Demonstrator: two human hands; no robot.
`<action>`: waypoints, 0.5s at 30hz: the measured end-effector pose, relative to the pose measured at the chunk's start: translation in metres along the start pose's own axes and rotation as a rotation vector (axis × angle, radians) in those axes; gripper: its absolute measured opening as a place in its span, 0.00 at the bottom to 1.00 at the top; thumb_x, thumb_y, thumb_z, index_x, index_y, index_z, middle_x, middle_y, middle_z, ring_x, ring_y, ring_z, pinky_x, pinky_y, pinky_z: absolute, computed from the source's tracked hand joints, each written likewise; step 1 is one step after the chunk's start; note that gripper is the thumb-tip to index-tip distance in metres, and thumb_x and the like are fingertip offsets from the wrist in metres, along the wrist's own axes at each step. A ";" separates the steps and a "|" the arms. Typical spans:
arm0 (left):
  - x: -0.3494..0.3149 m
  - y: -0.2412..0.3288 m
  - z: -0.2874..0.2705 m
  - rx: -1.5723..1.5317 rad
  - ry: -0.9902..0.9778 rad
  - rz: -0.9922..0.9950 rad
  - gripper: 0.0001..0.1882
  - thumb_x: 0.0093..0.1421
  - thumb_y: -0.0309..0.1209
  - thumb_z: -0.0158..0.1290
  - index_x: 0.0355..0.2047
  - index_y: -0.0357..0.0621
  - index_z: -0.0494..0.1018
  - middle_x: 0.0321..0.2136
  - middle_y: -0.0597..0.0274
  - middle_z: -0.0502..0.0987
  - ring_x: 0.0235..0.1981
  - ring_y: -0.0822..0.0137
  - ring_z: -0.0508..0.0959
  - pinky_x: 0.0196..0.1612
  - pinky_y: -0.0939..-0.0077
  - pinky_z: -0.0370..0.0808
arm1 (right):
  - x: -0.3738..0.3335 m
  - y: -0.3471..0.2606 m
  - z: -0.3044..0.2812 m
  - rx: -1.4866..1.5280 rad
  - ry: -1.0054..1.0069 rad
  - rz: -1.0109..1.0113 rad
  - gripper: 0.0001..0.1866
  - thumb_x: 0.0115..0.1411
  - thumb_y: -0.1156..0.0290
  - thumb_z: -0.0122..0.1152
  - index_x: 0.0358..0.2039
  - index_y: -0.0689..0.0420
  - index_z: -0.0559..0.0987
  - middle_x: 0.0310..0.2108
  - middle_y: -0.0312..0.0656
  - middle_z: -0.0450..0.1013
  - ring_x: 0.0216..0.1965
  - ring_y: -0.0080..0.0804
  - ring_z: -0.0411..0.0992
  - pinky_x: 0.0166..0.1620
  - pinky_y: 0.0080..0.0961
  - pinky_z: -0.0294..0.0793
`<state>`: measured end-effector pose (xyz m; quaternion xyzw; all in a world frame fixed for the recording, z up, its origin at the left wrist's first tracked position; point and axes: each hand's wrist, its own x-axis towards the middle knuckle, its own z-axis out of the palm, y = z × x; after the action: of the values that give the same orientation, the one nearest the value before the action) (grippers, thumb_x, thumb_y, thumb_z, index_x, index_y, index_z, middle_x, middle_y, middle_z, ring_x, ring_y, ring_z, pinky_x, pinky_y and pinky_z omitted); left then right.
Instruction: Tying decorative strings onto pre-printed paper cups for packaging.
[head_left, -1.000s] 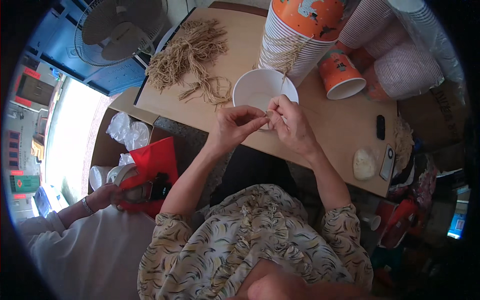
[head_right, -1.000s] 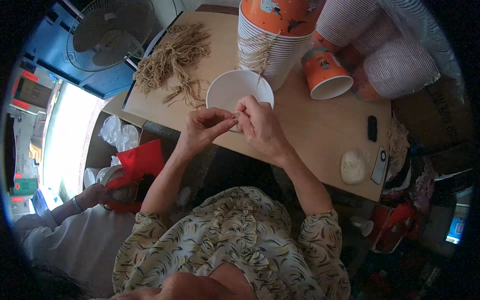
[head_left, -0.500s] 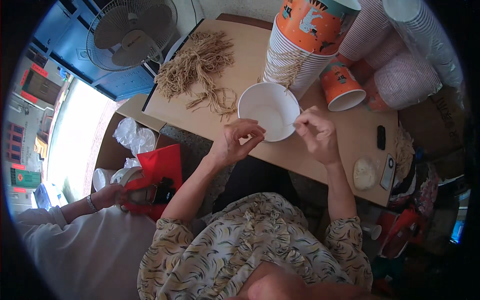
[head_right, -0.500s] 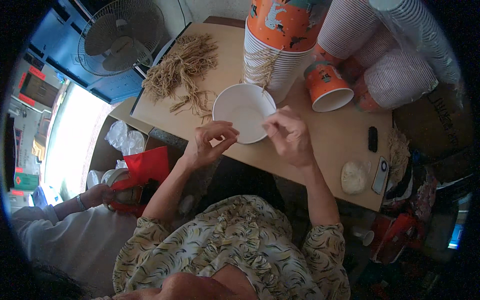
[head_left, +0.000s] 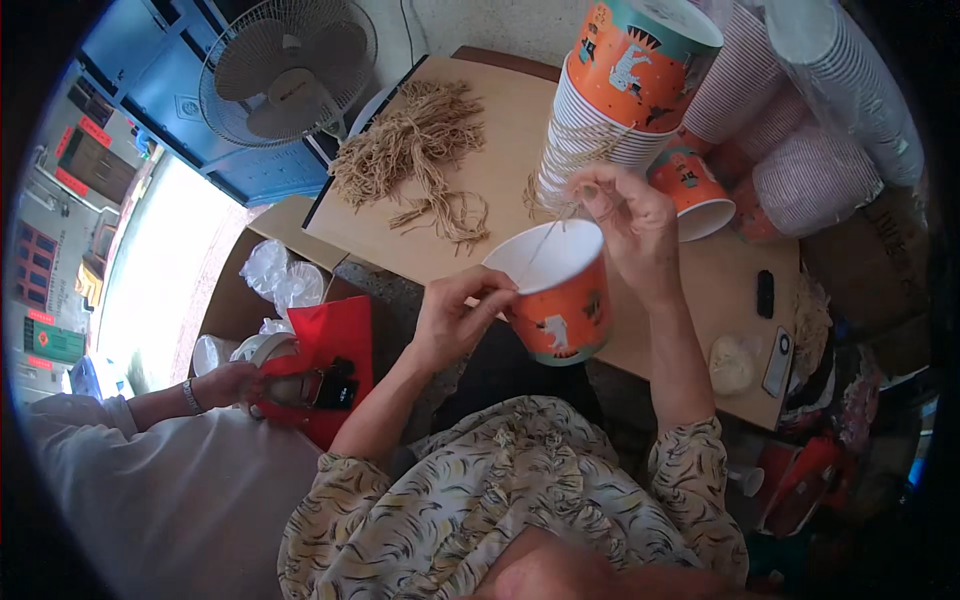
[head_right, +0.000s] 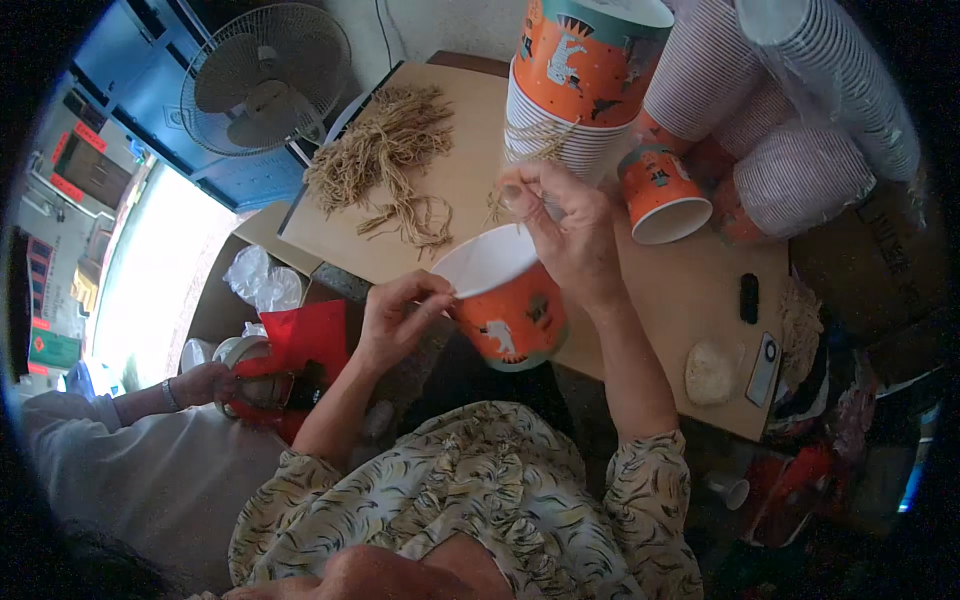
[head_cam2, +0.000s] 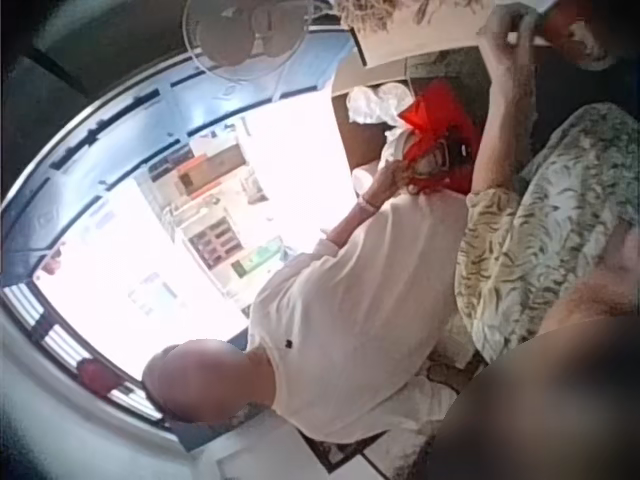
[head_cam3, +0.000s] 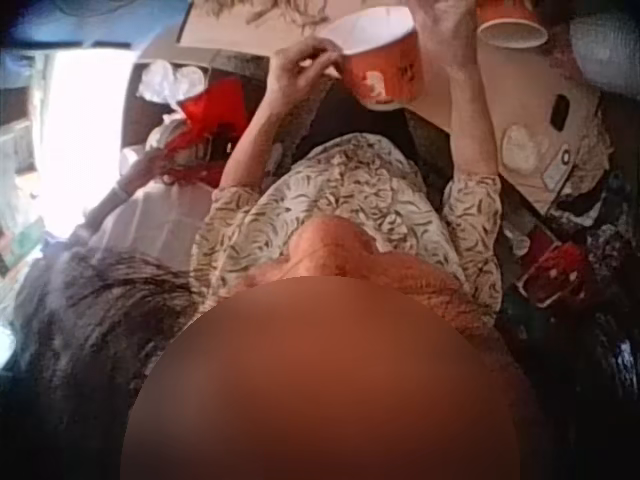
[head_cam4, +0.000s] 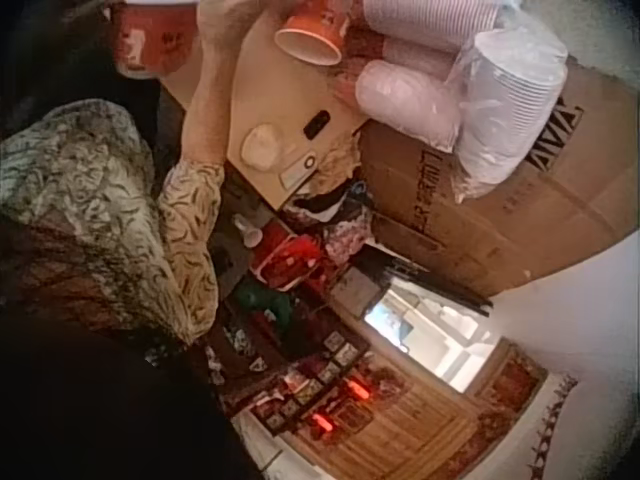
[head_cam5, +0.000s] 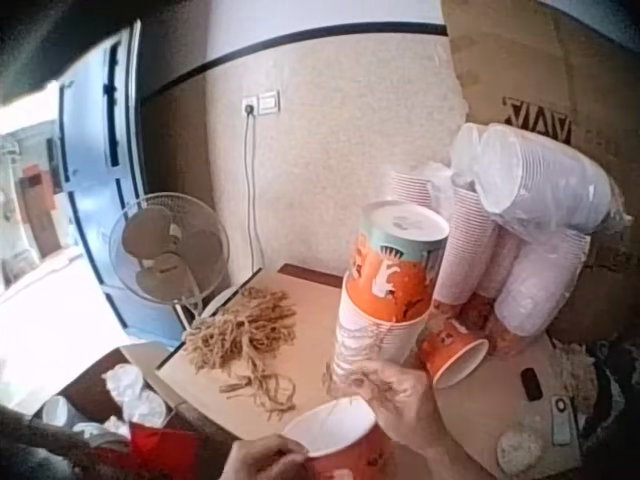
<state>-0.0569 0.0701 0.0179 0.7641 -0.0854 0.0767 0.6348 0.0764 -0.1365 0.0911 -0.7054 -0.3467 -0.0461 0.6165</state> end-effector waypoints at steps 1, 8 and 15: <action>-0.005 -0.001 0.000 -0.122 0.137 -0.002 0.07 0.66 0.26 0.57 0.40 0.33 0.77 0.30 0.61 0.81 0.35 0.71 0.81 0.42 0.78 0.78 | 0.005 -0.014 0.002 -0.055 0.024 -0.081 0.16 0.64 0.67 0.65 0.48 0.63 0.77 0.39 0.40 0.77 0.43 0.25 0.74 0.47 0.22 0.71; 0.002 -0.001 0.013 -0.692 0.584 0.078 0.07 0.69 0.27 0.54 0.43 0.36 0.75 0.33 0.66 0.79 0.33 0.76 0.76 0.41 0.82 0.73 | -0.030 0.002 -0.017 0.171 0.113 -0.010 0.64 0.47 0.34 0.72 0.70 0.65 0.54 0.70 0.49 0.53 0.71 0.40 0.54 0.69 0.45 0.53; 0.018 0.013 0.048 -0.775 0.599 0.196 0.06 0.69 0.25 0.52 0.45 0.36 0.74 0.35 0.64 0.78 0.37 0.75 0.75 0.45 0.80 0.72 | -0.050 0.010 -0.016 0.321 0.195 -0.041 0.75 0.39 0.31 0.75 0.72 0.65 0.44 0.72 0.49 0.46 0.72 0.41 0.51 0.70 0.42 0.55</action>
<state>-0.0424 0.0203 0.0258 0.4051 0.0071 0.3146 0.8584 0.0493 -0.1724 0.0618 -0.5830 -0.3024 -0.0706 0.7508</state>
